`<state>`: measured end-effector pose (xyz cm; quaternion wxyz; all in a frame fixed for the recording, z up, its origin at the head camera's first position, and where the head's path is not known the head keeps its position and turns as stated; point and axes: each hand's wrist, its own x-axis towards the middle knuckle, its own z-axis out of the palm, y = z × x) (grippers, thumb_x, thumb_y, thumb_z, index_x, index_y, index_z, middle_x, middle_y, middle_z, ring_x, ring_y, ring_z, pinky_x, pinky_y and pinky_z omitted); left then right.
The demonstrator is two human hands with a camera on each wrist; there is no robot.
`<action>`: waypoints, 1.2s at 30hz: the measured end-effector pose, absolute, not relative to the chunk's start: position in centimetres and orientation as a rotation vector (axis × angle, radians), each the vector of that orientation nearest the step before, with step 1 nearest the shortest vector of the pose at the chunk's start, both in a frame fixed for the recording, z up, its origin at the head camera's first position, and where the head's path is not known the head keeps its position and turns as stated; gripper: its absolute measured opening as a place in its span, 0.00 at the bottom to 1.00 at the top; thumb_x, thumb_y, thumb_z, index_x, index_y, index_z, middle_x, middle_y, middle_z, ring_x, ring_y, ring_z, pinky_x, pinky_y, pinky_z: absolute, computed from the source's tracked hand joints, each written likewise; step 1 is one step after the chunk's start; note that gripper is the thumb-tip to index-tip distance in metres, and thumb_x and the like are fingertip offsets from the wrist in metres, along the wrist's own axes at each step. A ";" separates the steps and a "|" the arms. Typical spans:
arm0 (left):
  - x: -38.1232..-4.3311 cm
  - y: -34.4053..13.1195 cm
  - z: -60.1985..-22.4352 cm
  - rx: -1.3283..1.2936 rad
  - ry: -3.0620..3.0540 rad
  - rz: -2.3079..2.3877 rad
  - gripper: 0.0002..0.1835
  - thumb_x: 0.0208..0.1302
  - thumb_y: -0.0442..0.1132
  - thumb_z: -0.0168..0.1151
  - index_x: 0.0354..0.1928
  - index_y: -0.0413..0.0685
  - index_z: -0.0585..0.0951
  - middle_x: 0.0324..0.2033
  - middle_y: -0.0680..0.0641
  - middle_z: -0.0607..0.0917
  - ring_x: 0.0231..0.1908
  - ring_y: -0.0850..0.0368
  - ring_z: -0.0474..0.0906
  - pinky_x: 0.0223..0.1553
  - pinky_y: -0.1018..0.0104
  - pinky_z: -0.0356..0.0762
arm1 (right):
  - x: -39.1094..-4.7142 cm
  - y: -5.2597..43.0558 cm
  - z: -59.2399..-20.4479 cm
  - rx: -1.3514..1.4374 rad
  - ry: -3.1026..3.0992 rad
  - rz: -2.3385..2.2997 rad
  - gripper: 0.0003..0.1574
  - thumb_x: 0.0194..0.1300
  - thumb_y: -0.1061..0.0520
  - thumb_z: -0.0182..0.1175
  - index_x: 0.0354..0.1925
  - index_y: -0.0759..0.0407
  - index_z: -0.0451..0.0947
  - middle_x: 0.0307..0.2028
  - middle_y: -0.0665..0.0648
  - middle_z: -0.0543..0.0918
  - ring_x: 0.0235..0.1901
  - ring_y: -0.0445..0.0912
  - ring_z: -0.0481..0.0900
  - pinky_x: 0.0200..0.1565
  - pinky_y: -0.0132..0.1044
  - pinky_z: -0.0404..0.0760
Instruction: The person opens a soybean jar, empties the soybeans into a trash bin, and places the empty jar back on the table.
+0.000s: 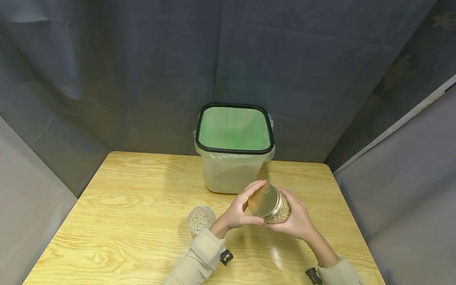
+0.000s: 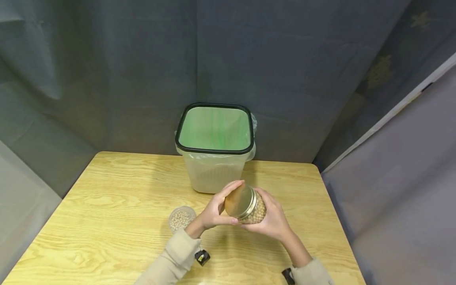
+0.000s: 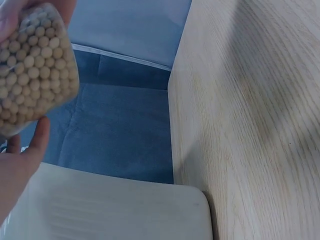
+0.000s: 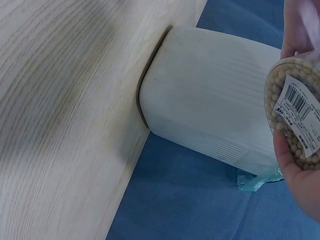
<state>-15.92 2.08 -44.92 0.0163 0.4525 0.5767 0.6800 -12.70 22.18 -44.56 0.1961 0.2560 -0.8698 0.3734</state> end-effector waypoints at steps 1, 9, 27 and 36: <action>-15.8 2.0 -44.7 1.423 1.788 2.119 0.49 0.36 0.18 0.66 0.64 0.24 0.52 0.62 0.28 0.56 0.63 0.43 0.53 0.62 0.56 0.56 | -12.7 22.2 -44.6 0.717 -2.437 1.044 0.59 0.20 0.52 0.80 0.55 0.64 0.67 0.46 0.57 0.77 0.41 0.49 0.77 0.37 0.45 0.78; -15.7 2.6 -45.5 1.118 2.097 2.091 0.50 0.33 0.29 0.76 0.64 0.43 0.62 0.56 0.43 0.64 0.55 0.54 0.63 0.55 0.60 0.65 | -12.6 22.0 -44.5 0.701 -2.444 1.032 0.58 0.21 0.50 0.80 0.54 0.63 0.68 0.45 0.57 0.78 0.40 0.48 0.77 0.36 0.44 0.78; -15.4 2.8 -45.2 1.083 2.079 2.083 0.50 0.36 0.26 0.74 0.65 0.42 0.59 0.57 0.40 0.64 0.55 0.53 0.64 0.53 0.62 0.67 | -12.4 22.2 -44.6 0.669 -2.461 1.044 0.59 0.20 0.53 0.80 0.55 0.63 0.67 0.45 0.58 0.78 0.39 0.50 0.77 0.35 0.44 0.78; -15.7 2.5 -45.1 1.183 1.991 2.023 0.52 0.38 0.24 0.71 0.67 0.40 0.54 0.62 0.40 0.56 0.60 0.52 0.56 0.61 0.59 0.57 | -12.4 22.4 -44.7 0.666 -2.466 1.043 0.59 0.22 0.53 0.80 0.56 0.64 0.66 0.47 0.61 0.77 0.41 0.53 0.77 0.36 0.47 0.78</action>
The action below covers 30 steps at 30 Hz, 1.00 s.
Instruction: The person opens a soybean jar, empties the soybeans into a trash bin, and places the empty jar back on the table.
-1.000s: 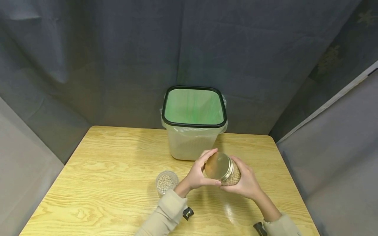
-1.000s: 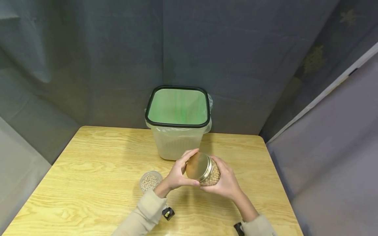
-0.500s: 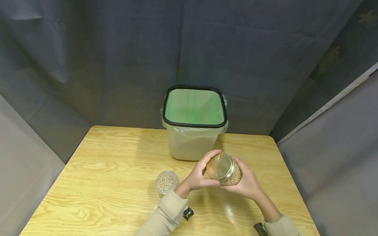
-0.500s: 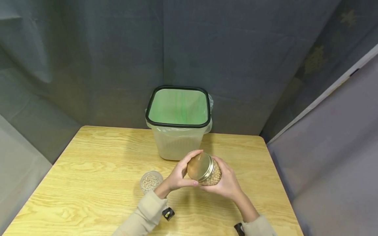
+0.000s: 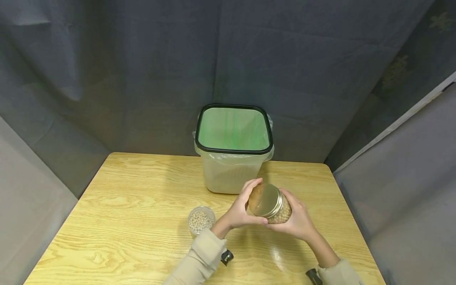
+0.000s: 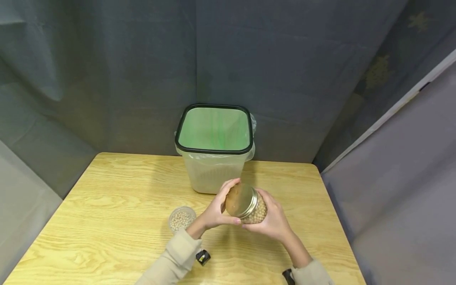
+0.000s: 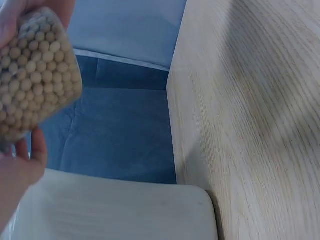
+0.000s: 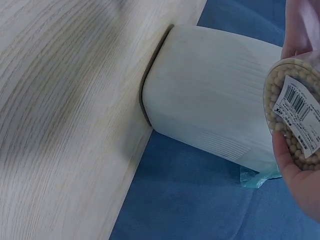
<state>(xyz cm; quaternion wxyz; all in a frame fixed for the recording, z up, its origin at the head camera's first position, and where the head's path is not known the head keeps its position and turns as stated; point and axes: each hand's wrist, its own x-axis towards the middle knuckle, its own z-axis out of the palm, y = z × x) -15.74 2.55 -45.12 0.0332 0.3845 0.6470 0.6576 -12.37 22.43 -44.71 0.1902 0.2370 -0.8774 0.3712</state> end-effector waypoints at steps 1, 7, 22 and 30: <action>-15.8 2.4 -45.1 1.219 1.922 2.045 0.52 0.38 0.22 0.69 0.67 0.37 0.53 0.62 0.37 0.55 0.61 0.51 0.55 0.60 0.59 0.58 | -12.4 22.5 -44.7 0.661 -2.468 1.046 0.59 0.22 0.54 0.80 0.56 0.64 0.66 0.47 0.61 0.77 0.41 0.54 0.77 0.36 0.48 0.78; -15.9 2.3 -45.0 1.165 1.891 2.092 0.48 0.36 0.16 0.68 0.63 0.29 0.57 0.58 0.31 0.60 0.54 0.49 0.62 0.48 0.64 0.72 | -12.3 22.6 -44.7 0.647 -2.486 1.055 0.60 0.21 0.55 0.80 0.57 0.64 0.66 0.47 0.62 0.77 0.41 0.53 0.77 0.36 0.48 0.78; -15.3 2.5 -45.6 0.940 2.155 2.076 0.40 0.41 0.37 0.75 0.59 0.41 0.67 0.51 0.46 0.68 0.48 0.58 0.66 0.44 0.67 0.73 | -12.2 22.1 -44.6 0.659 -2.463 1.079 0.60 0.19 0.53 0.81 0.56 0.63 0.67 0.47 0.58 0.77 0.41 0.49 0.77 0.36 0.43 0.78; -15.5 2.3 -45.3 1.089 1.977 2.087 0.51 0.37 0.24 0.72 0.67 0.41 0.56 0.64 0.44 0.58 0.60 0.53 0.57 0.54 0.63 0.67 | -12.1 22.0 -44.1 0.673 -2.467 1.118 0.61 0.20 0.57 0.80 0.57 0.64 0.66 0.48 0.59 0.77 0.43 0.49 0.76 0.39 0.44 0.77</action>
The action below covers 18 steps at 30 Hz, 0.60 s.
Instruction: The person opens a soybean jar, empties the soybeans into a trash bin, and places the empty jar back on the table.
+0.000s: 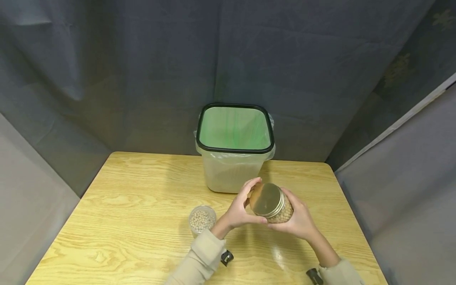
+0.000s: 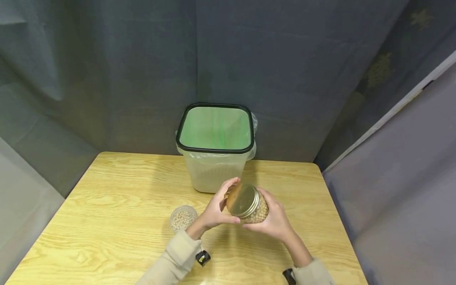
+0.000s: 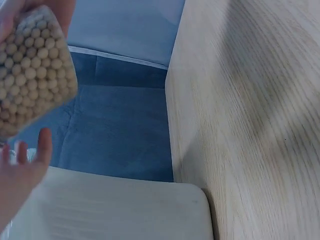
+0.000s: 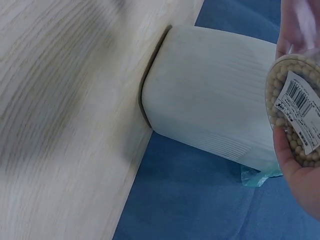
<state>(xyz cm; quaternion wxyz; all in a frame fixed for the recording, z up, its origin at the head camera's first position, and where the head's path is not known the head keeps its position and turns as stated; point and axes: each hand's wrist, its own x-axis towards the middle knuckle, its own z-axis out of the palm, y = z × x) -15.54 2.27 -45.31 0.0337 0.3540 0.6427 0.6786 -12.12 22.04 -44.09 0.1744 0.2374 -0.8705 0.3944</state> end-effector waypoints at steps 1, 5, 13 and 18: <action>-15.6 2.2 -45.2 1.154 1.908 2.094 0.53 0.37 0.21 0.71 0.68 0.39 0.54 0.65 0.42 0.56 0.63 0.51 0.54 0.57 0.61 0.64 | -12.1 22.1 -44.0 0.671 -2.469 1.114 0.61 0.20 0.57 0.80 0.58 0.64 0.66 0.48 0.59 0.77 0.43 0.49 0.76 0.39 0.44 0.77; -15.4 2.0 -43.8 1.339 1.812 2.108 0.50 0.34 0.17 0.69 0.64 0.26 0.55 0.63 0.32 0.57 0.62 0.40 0.55 0.60 0.55 0.60 | -12.3 22.5 -44.4 0.673 -2.485 1.100 0.62 0.20 0.56 0.81 0.59 0.63 0.65 0.49 0.59 0.76 0.44 0.50 0.75 0.39 0.46 0.77; -13.9 2.3 -41.8 1.095 2.137 2.116 0.43 0.31 0.23 0.74 0.57 0.28 0.66 0.53 0.31 0.68 0.49 0.37 0.68 0.46 0.58 0.73 | -12.2 22.4 -44.5 0.644 -2.490 1.099 0.60 0.22 0.58 0.80 0.58 0.62 0.66 0.47 0.58 0.77 0.41 0.49 0.76 0.36 0.43 0.78; -13.2 2.8 -41.3 0.927 2.315 2.121 0.39 0.32 0.30 0.75 0.52 0.30 0.68 0.47 0.34 0.72 0.45 0.40 0.69 0.41 0.62 0.73 | -12.2 22.1 -44.5 0.600 -2.486 1.094 0.57 0.23 0.56 0.79 0.57 0.61 0.67 0.45 0.57 0.78 0.39 0.47 0.76 0.34 0.41 0.78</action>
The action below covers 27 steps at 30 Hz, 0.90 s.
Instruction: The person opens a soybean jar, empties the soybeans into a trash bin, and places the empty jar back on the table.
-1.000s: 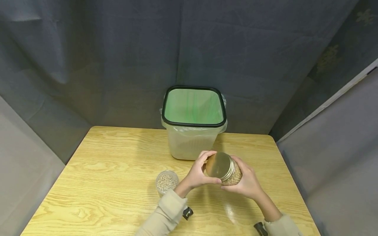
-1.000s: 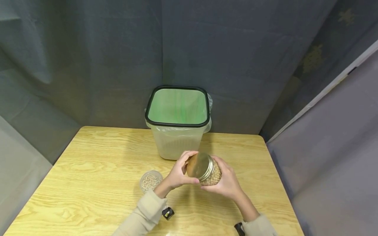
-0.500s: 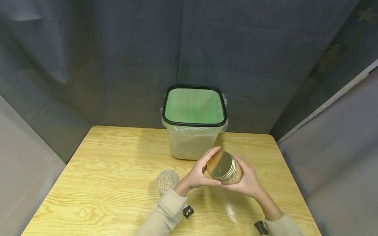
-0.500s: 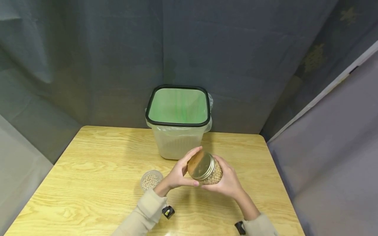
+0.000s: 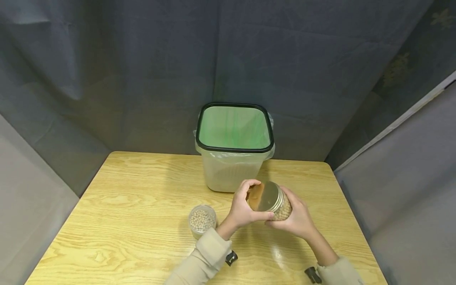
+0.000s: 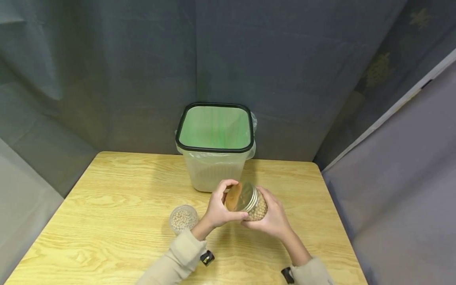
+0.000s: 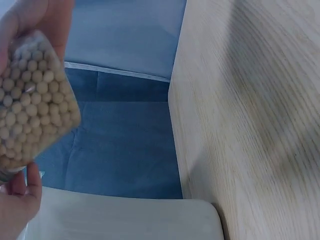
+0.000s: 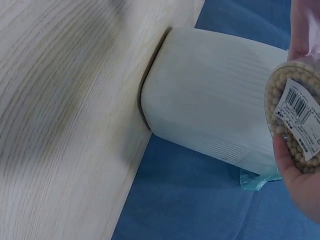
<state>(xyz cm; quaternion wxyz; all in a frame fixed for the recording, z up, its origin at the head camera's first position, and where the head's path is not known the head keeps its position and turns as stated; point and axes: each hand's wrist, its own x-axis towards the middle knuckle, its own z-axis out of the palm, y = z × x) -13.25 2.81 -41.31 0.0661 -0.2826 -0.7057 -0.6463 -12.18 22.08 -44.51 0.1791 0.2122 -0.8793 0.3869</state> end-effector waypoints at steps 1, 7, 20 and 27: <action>-13.2 2.8 -41.2 -0.845 -2.139 -1.939 0.39 0.33 0.30 0.75 0.52 0.30 0.68 0.48 0.34 0.72 0.46 0.40 0.69 0.42 0.61 0.73 | -12.2 22.0 -44.5 0.600 -2.483 1.091 0.57 0.23 0.56 0.79 0.57 0.62 0.67 0.45 0.58 0.78 0.39 0.48 0.76 0.34 0.41 0.78; -14.4 2.4 -42.1 -1.172 -1.993 -2.070 0.46 0.34 0.21 0.71 0.61 0.26 0.60 0.59 0.30 0.60 0.57 0.35 0.59 0.57 0.53 0.63 | -12.2 22.3 -44.3 0.655 -2.476 1.075 0.59 0.21 0.58 0.79 0.57 0.65 0.66 0.46 0.60 0.77 0.40 0.50 0.76 0.36 0.44 0.78; -15.6 3.3 -45.0 -1.126 -1.868 -2.146 0.41 0.30 0.22 0.74 0.54 0.29 0.68 0.48 0.32 0.75 0.48 0.43 0.73 0.49 0.57 0.73 | -11.9 22.7 -44.4 0.664 -2.511 1.058 0.59 0.21 0.55 0.80 0.56 0.62 0.67 0.46 0.58 0.77 0.41 0.50 0.77 0.37 0.45 0.78; -14.7 4.2 -45.4 -0.786 -1.918 -2.110 0.33 0.32 0.33 0.74 0.46 0.36 0.71 0.40 0.39 0.78 0.41 0.50 0.75 0.41 0.61 0.77 | -12.0 22.2 -44.8 0.626 -2.484 0.986 0.57 0.23 0.51 0.78 0.55 0.61 0.67 0.45 0.58 0.78 0.39 0.50 0.78 0.34 0.45 0.79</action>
